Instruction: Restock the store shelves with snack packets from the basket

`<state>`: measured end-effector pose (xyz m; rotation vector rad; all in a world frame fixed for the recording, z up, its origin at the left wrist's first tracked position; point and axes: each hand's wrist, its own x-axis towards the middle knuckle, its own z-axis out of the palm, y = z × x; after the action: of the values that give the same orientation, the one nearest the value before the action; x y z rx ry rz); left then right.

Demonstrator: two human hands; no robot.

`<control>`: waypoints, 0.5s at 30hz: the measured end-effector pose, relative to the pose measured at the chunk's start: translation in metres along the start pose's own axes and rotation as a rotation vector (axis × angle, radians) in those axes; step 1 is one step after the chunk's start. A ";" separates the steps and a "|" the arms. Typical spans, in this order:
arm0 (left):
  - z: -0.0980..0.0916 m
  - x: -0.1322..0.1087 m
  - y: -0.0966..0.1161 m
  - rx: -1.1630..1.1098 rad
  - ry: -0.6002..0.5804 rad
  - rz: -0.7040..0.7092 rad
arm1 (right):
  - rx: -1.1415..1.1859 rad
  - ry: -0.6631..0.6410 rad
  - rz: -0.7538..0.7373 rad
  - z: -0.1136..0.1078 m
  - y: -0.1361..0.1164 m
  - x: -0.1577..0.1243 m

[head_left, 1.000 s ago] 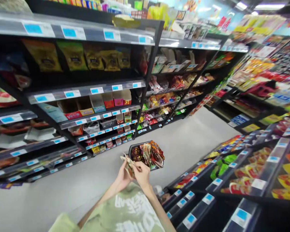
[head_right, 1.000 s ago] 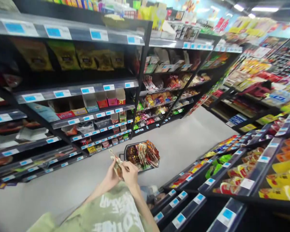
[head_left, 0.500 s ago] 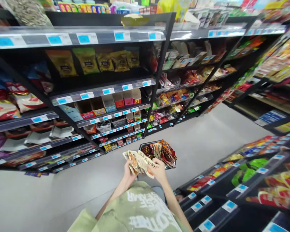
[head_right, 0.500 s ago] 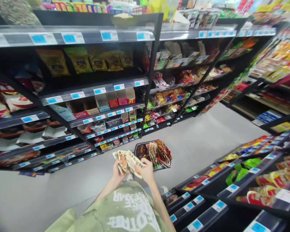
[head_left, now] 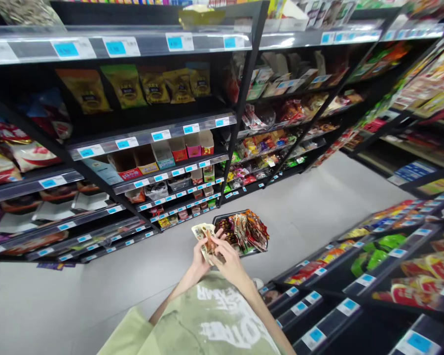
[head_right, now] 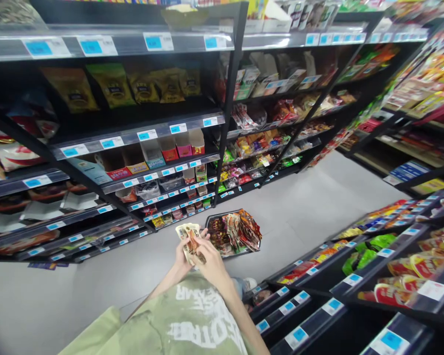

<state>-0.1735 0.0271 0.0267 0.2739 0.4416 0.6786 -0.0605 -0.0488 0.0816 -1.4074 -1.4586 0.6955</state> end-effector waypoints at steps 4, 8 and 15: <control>-0.002 -0.002 0.002 0.056 0.097 0.060 | 0.108 -0.110 0.038 -0.006 -0.005 0.000; 0.010 -0.006 0.009 0.150 0.193 0.243 | 0.208 -0.038 0.105 -0.005 0.004 0.000; 0.025 -0.020 0.020 0.705 0.108 0.618 | 0.823 -0.081 0.700 0.020 0.026 -0.005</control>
<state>-0.1859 0.0266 0.0626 1.0738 0.7036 1.1285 -0.0680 -0.0451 0.0501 -1.1868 -0.5442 1.5829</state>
